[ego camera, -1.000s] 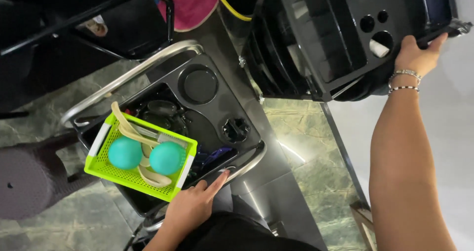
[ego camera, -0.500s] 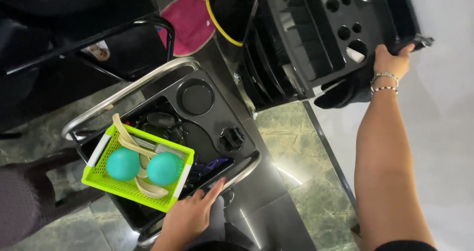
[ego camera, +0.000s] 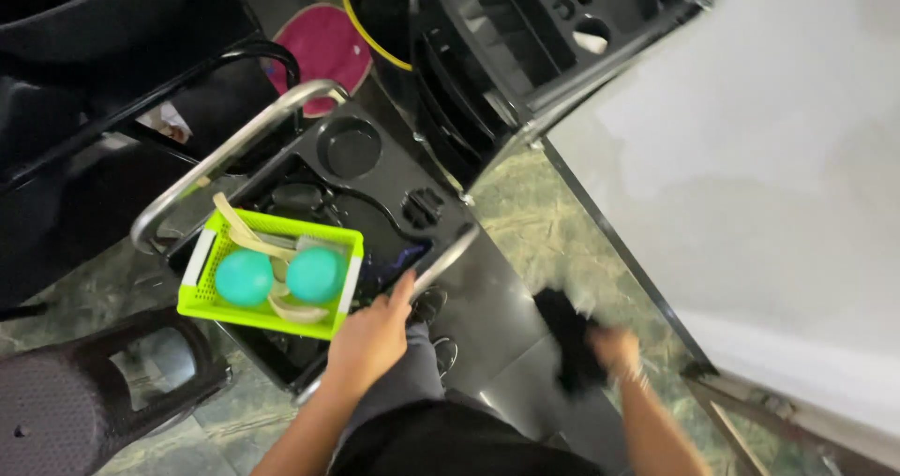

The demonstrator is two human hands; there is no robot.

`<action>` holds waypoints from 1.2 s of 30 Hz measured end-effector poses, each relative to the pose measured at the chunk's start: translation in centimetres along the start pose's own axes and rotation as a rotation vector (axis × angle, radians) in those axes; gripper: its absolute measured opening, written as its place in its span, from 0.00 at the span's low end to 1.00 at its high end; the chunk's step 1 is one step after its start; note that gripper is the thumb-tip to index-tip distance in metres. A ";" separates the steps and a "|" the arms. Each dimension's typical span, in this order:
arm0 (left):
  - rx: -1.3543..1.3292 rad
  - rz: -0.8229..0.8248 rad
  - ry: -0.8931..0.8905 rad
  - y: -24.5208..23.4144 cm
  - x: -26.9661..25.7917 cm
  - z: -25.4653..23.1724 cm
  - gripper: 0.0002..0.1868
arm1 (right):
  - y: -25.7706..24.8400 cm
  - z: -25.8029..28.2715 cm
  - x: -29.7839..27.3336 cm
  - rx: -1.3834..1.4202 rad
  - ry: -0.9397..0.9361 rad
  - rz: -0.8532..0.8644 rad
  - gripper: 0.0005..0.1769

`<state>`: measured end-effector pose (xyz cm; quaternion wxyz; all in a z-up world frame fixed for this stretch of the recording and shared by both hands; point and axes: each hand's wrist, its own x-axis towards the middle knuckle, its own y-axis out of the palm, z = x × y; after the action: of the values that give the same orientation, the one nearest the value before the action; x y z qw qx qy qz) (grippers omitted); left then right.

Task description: Organizing hair styling tools like clips and combs in a barber shop trolley and cleaning a spray bottle.

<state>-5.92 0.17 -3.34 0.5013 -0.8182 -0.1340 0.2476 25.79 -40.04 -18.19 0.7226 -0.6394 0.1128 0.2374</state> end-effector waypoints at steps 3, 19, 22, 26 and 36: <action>0.070 -0.089 0.056 0.0 -0.1 -0.1 0.30 | 7.3 -8.3 -8.9 -0.216 0.085 0.249 0.21; 0.089 0.140 -0.129 -1.7 -5.7 0.2 0.22 | 7.7 -7.7 -15.4 0.148 0.304 0.235 0.36; 0.099 0.108 -0.165 -2.2 -7.0 1.4 0.22 | 9.6 -8.1 -14.4 0.166 0.279 0.207 0.34; 0.064 0.133 -0.207 -3.0 -7.3 3.6 0.21 | 6.9 -3.8 -13.5 0.152 0.207 0.230 0.38; 0.026 -0.533 -0.181 -0.4 -3.2 2.2 0.20 | -8.2 11.3 4.9 -0.041 -0.139 -0.033 0.34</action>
<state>-9.76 0.50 -2.95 0.5452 -0.7222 -0.3854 0.1807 32.39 -28.60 -11.59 0.7192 -0.6378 0.0473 0.2716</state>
